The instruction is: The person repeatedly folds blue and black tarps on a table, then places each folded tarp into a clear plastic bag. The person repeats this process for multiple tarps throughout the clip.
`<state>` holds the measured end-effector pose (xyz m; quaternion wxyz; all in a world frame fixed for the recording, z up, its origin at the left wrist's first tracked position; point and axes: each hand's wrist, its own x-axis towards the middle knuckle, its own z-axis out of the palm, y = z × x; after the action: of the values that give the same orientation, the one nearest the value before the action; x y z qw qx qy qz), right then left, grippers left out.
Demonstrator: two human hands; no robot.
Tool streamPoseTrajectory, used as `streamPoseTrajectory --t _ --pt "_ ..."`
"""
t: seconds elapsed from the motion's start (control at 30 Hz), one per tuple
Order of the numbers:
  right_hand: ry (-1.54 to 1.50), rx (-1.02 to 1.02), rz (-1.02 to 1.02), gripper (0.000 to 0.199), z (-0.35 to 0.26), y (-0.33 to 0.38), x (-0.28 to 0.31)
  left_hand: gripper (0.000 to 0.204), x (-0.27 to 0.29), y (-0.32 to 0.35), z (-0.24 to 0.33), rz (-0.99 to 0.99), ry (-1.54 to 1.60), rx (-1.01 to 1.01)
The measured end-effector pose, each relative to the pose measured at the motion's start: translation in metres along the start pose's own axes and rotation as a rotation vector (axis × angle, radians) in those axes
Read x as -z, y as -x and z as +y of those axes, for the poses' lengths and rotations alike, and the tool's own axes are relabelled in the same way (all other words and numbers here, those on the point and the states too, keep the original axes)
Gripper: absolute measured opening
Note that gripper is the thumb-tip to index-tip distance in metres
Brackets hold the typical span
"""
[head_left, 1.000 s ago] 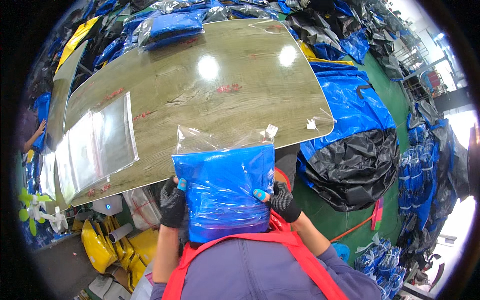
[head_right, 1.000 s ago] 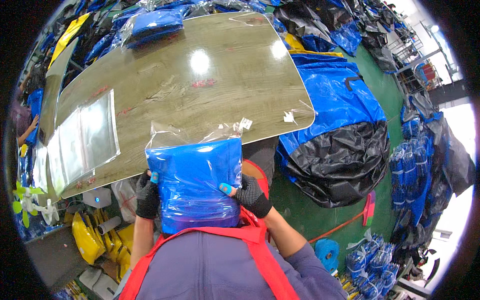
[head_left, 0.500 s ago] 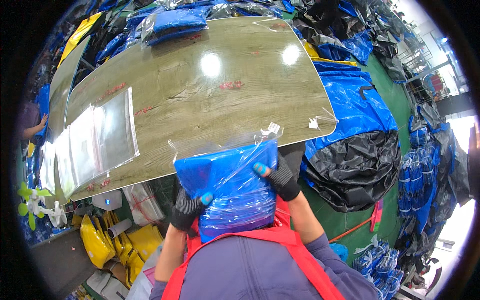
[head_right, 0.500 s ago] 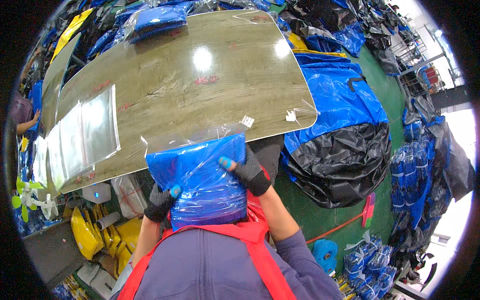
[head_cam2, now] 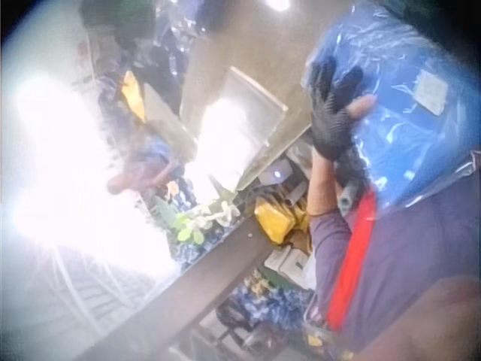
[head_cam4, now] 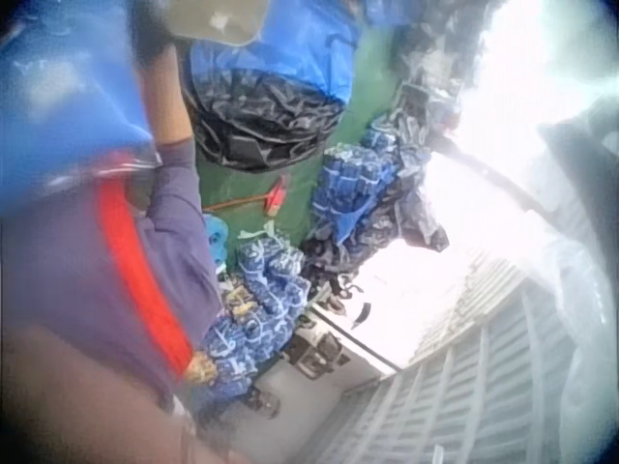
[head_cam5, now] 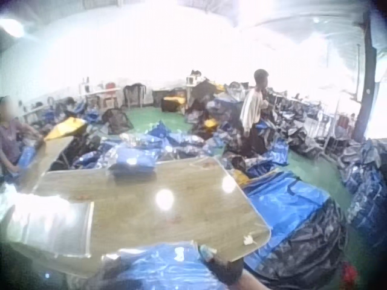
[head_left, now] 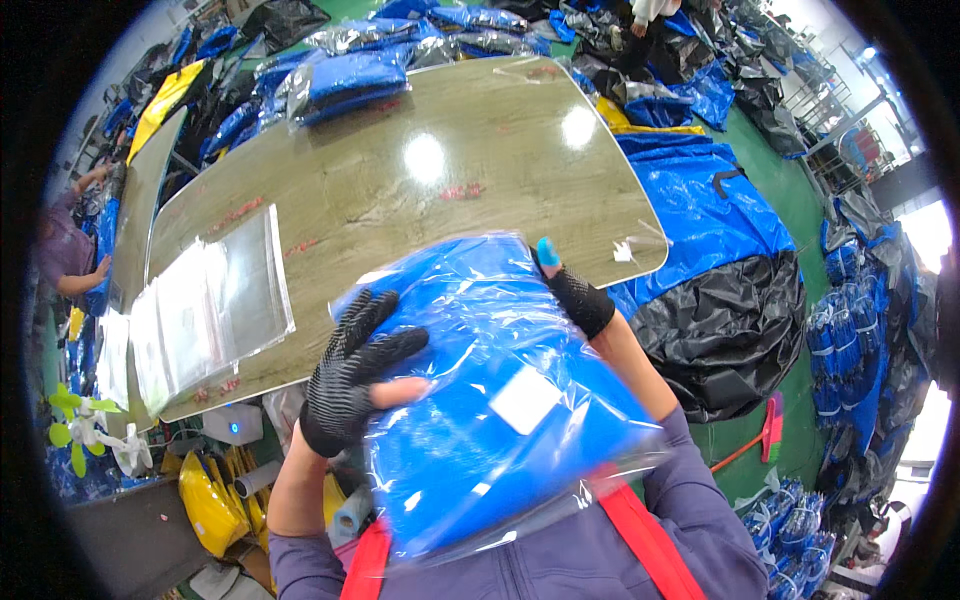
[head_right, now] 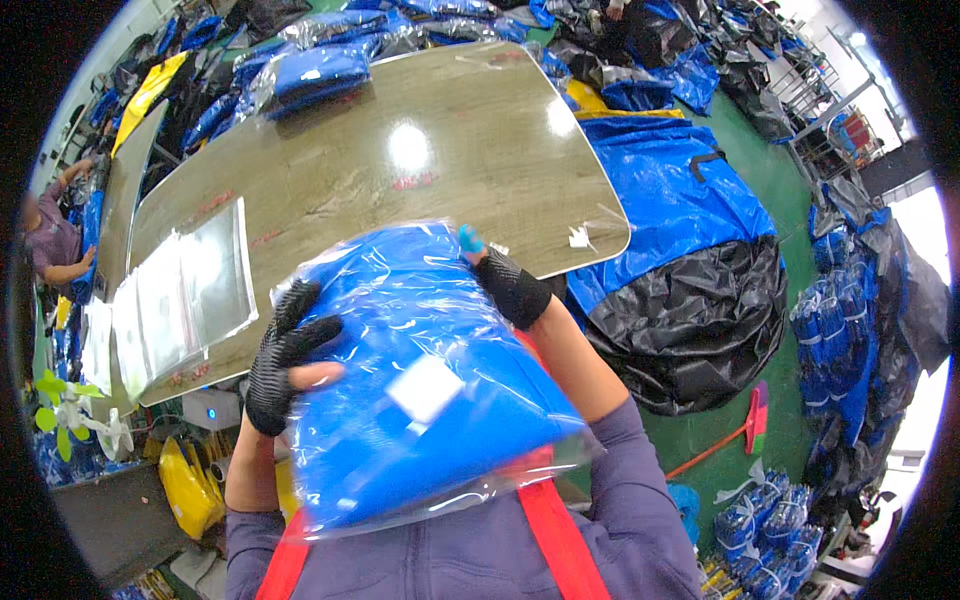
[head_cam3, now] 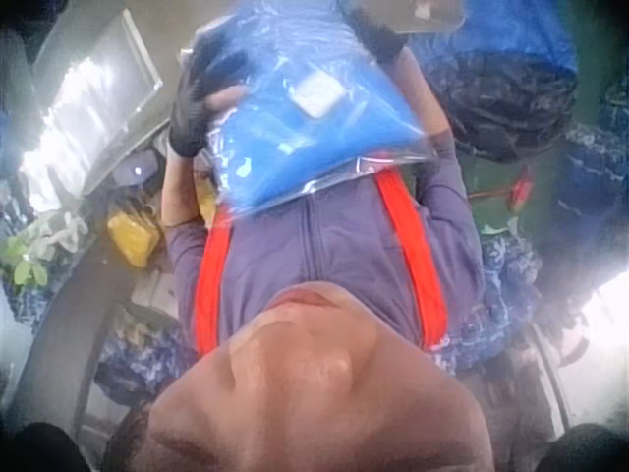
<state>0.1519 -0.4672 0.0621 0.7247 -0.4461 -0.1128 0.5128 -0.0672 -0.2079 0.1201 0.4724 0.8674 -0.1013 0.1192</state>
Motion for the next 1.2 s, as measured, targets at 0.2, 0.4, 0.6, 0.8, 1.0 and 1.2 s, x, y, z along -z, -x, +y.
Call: streamPoseTrajectory --t 0.2,0.4,0.6,0.8,1.0,1.2 --pt "0.267 0.601 0.174 0.065 -0.044 -0.002 -0.051 0.085 0.007 -0.036 -0.022 0.673 0.514 0.202" --pt "0.317 0.501 0.17 0.065 -0.02 0.016 -0.079 0.065 -0.021 -0.035 -0.042 0.608 0.728 0.502" --pt "0.432 0.292 0.476 0.03 0.029 0.025 -0.06 0.039 -0.055 -0.007 -0.047 0.559 0.391 0.852" --pt "0.474 0.584 0.22 0.026 0.027 0.033 -0.043 0.05 -0.054 0.013 -0.051 0.465 0.667 0.396" --pt "0.975 0.53 0.336 0.039 -0.009 0.03 -0.043 0.045 -0.048 -0.014 -0.036 0.538 0.541 0.214" --pt "0.833 0.505 0.342 0.031 -0.025 0.033 -0.061 0.038 -0.024 -0.028 -0.016 0.504 0.621 0.377"
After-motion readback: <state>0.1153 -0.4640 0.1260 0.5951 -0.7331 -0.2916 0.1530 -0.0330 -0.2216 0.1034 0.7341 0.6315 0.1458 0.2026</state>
